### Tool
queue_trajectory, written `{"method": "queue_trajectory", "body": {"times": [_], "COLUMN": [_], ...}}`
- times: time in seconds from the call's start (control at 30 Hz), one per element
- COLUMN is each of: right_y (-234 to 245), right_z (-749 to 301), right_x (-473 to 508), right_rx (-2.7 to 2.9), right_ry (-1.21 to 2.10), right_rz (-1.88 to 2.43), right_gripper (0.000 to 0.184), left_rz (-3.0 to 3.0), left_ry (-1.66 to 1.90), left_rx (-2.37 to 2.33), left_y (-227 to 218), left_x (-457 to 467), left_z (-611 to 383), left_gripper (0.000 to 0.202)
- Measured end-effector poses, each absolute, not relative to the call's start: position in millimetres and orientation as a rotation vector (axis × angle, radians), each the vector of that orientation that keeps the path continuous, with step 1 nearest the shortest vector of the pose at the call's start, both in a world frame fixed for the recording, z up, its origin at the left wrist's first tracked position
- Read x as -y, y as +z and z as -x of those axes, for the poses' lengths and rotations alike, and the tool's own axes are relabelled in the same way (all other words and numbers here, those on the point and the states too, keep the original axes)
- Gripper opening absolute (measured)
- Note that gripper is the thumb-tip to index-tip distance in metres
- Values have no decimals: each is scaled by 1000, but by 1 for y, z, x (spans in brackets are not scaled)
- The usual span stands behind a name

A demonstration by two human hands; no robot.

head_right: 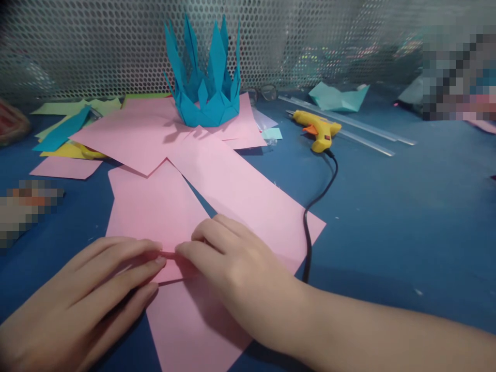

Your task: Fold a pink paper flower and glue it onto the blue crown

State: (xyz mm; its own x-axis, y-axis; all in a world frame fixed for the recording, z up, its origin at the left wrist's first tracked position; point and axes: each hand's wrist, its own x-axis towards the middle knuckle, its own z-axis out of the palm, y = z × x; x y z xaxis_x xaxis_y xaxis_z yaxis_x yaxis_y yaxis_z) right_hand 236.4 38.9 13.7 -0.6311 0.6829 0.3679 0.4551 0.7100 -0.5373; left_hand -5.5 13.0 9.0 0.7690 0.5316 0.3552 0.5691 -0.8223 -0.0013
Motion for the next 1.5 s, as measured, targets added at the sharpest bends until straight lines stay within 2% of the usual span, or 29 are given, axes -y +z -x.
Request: {"method": "queue_trajectory", "body": {"times": [0.3, 0.5, 0.73, 1.17, 1.5], "right_y": [12, 14, 17, 14, 14], "right_z": [-234, -232, -230, -233, -237], "right_x": [-40, -40, -41, -40, -39], "right_rx": [2305, 2307, 2312, 2337, 2413], "right_ry": [605, 608, 569, 595, 495], "right_rz": [908, 908, 913, 923, 853], "right_gripper": [19, 20, 22, 21, 24], "left_rz": [2886, 2782, 2651, 2767, 2822], "left_ry": [-682, -512, -411, -448, -620], "left_rx": [1254, 900, 705, 851, 952], "left_y": [19, 10, 1, 9, 3], "left_x": [-16, -10, -4, -11, -1], "left_z": [-7, 3, 11, 7, 7], "left_gripper": [14, 23, 28, 25, 38]}}
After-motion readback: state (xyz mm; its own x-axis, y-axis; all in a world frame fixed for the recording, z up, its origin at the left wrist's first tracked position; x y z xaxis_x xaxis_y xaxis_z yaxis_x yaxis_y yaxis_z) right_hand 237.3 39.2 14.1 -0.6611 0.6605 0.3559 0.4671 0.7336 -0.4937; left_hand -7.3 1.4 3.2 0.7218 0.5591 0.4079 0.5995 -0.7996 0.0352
